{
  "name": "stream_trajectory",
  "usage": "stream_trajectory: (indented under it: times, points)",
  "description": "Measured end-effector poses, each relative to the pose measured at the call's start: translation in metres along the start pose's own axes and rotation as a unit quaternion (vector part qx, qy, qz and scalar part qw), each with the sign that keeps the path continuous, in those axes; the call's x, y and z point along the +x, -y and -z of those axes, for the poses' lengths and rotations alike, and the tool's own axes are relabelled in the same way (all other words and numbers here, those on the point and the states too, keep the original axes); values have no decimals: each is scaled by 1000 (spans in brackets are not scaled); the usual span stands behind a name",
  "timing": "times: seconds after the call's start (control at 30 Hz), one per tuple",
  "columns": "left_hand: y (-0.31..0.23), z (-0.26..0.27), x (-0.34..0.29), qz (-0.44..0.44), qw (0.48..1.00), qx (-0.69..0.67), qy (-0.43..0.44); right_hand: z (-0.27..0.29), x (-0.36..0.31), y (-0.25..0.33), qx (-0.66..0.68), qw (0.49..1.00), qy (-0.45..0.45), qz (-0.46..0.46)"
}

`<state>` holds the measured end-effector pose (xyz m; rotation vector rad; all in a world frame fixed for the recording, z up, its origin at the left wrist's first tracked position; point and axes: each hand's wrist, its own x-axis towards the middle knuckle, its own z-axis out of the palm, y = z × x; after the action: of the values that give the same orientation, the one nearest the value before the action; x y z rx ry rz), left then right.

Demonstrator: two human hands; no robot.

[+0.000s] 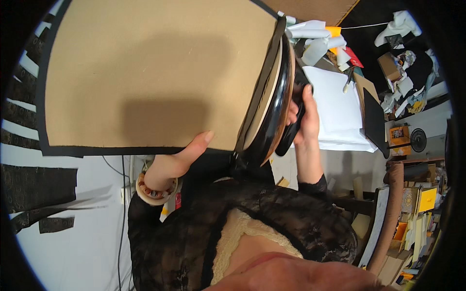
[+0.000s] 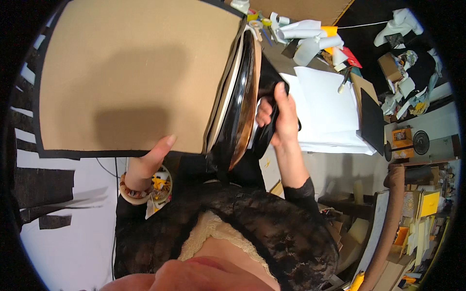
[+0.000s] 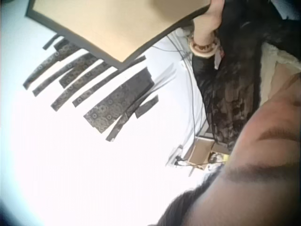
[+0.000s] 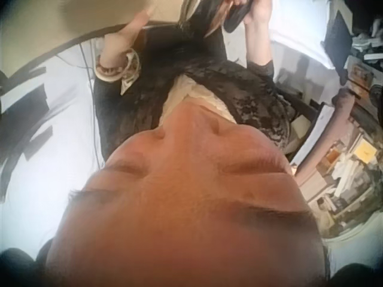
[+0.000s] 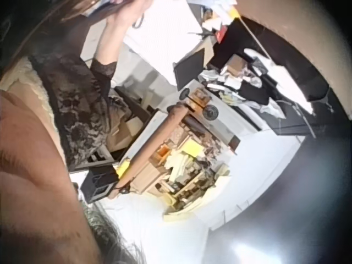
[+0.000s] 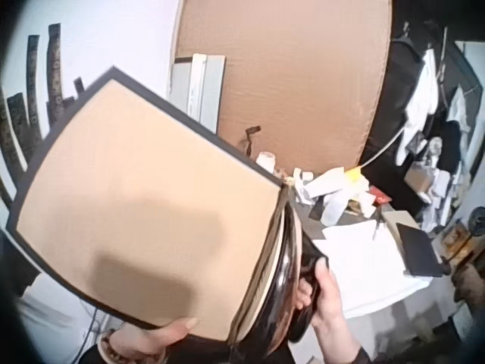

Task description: The person cuts a black fabric strip with scissors, irons a cardboard-backed fabric piece, and uses a pink lighter to seal the edges of a black fabric sheet. They then pin and iron the fabric on a white work surface.

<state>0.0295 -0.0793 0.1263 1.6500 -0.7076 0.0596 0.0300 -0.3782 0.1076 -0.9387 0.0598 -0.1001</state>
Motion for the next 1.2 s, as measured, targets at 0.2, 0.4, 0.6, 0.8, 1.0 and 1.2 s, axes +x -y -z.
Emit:
stream_trajectory:
  times: [0.2, 0.4, 0.6, 0.8, 1.0, 1.2]
  points:
    - [-14, -12, -6, 66, 995, -71, -22, 5, 14, 16, -9, 1000, -15, 22]
    - [-14, -7, -12, 78, 996, 12, 48, 10, 10, 22, -20, 999, -27, 28]
    - [-16, -7, -15, 53, 995, 58, 68, 25, 22, 37, -17, 997, -46, 66]
    - [-18, -8, -12, 0, 991, 129, 44, 21, 14, 34, -35, 997, -45, 60]
    - [-15, -7, -8, 44, 984, 159, 68, 7, -6, 20, -53, 996, -53, 50]
    - [-10, -8, 11, -25, 987, 159, 25, -1, -25, 0, -58, 997, -48, 25]
